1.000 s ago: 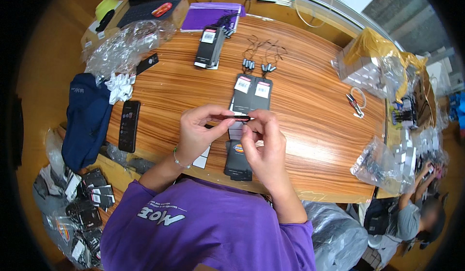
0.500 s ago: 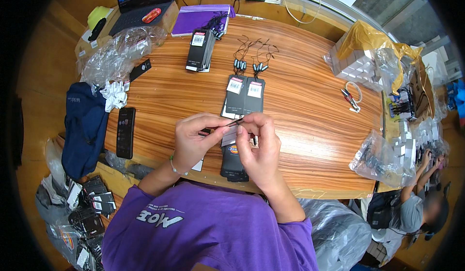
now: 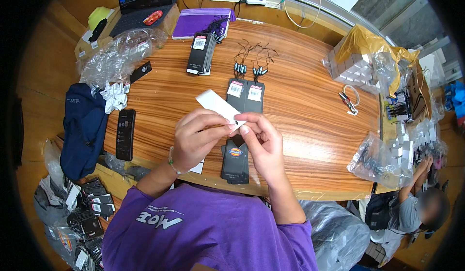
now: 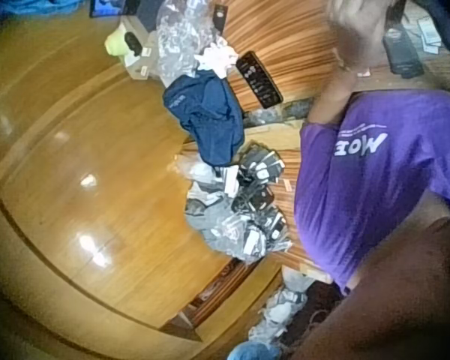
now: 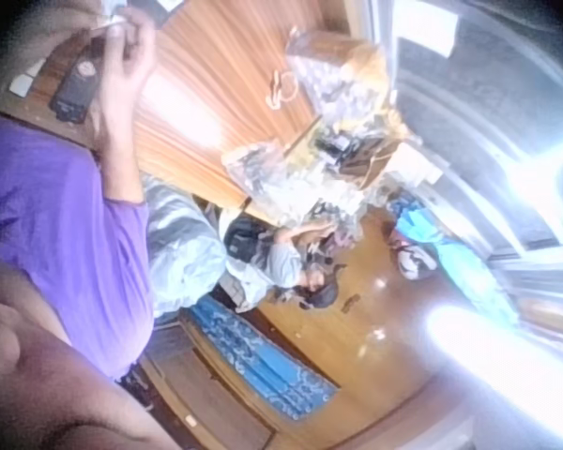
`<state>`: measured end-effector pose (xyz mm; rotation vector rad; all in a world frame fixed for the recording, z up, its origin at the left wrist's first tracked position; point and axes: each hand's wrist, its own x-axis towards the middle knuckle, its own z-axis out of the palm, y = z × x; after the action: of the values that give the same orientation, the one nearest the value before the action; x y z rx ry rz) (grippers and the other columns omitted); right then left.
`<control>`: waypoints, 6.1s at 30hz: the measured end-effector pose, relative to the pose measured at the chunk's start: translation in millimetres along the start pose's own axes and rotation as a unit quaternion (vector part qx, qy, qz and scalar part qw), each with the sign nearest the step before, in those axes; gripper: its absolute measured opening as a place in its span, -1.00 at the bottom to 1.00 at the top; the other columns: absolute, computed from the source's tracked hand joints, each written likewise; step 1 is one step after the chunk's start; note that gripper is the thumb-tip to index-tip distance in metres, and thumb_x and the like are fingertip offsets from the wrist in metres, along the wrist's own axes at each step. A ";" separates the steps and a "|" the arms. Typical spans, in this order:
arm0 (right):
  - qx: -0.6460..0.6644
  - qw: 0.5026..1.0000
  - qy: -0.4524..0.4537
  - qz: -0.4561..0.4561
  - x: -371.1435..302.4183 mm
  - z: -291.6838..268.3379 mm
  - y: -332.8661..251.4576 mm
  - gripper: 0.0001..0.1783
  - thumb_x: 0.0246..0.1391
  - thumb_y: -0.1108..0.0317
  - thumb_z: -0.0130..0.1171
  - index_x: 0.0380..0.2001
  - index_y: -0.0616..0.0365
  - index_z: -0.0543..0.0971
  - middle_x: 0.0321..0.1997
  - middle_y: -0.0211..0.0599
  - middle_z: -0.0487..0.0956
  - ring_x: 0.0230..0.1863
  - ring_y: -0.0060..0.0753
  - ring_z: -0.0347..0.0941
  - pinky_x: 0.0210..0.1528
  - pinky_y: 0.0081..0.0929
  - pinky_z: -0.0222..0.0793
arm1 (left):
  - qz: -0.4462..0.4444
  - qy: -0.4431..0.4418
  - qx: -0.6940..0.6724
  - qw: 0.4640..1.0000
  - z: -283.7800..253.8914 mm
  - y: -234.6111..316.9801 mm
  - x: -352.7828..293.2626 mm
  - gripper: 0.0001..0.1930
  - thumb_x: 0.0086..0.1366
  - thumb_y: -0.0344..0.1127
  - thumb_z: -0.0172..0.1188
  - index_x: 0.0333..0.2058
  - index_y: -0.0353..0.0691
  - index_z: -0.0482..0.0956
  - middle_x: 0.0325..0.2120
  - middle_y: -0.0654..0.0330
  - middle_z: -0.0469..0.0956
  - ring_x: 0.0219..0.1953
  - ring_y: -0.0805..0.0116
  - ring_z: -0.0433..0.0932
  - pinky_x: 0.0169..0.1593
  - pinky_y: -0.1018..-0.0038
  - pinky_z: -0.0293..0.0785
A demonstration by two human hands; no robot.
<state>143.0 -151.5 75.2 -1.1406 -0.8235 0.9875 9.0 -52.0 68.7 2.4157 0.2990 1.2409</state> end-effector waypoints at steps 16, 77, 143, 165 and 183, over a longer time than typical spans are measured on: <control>0.360 0.920 -0.038 -0.153 21.8 -12.5 -9.5 -0.90 0.22 0.28 -0.20 -0.28 0.04 0.24 -0.62 -0.38 0.31 -0.62 -0.50 0.21 -0.31 -0.41 0.25 | -0.201 0.033 -0.188 0.961 16.1 -12.1 -10.1 -0.84 -0.04 -0.51 0.26 -0.41 -0.20 0.59 -0.66 0.37 0.34 -0.52 0.53 0.30 -0.52 0.57 0.21; -0.095 0.993 -0.075 -0.012 2.7 -2.2 -19.2 -0.78 0.06 0.59 -0.06 -0.21 0.21 0.24 -0.49 -0.43 0.36 -0.39 -0.67 0.32 -0.33 -0.71 0.24 | -0.301 0.042 -0.434 0.848 7.1 2.2 -2.1 -0.88 0.02 -0.65 0.19 -0.40 -0.44 0.53 -0.47 0.13 0.53 -0.40 0.43 0.56 -0.30 0.60 0.54; 0.196 0.978 0.072 0.023 43.8 -41.1 33.1 -0.78 0.16 0.25 -0.08 -0.30 0.15 0.47 -0.31 -0.40 0.48 -0.22 -0.60 0.35 -0.12 -0.59 0.23 | -0.363 -0.102 -0.336 0.863 46.7 -26.0 -17.6 -0.72 0.14 -0.58 0.07 -0.13 -0.33 0.38 -0.36 0.21 0.51 -0.28 0.53 0.48 -0.24 0.65 0.42; -0.009 0.988 0.156 0.021 268.5 -106.5 22.8 -0.84 0.03 0.28 0.00 -0.49 -0.01 0.57 -0.55 -0.61 0.35 -0.46 -0.64 0.22 -0.37 -0.56 0.17 | -0.239 -0.224 -0.038 0.944 108.5 -123.7 44.2 -0.77 -0.01 -0.36 0.23 -0.31 -0.17 0.56 -0.44 0.24 0.50 -0.37 0.43 0.40 -0.25 0.50 0.35; -0.316 0.939 -0.089 -0.098 58.5 -107.8 -67.8 -0.63 0.14 0.16 -0.05 -0.37 0.33 0.50 -0.60 -0.28 0.45 -0.55 -0.52 0.34 -0.44 -0.56 0.25 | -0.240 -0.257 -0.025 0.936 -40.8 -62.7 1.4 -0.51 0.02 -0.09 0.22 -0.11 -0.24 0.44 -0.11 0.13 0.38 0.02 0.21 0.30 0.07 0.29 0.21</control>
<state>275.9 -141.4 118.3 -1.4841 -1.4398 0.6748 -23.6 15.0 63.0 2.3201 0.6352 0.3835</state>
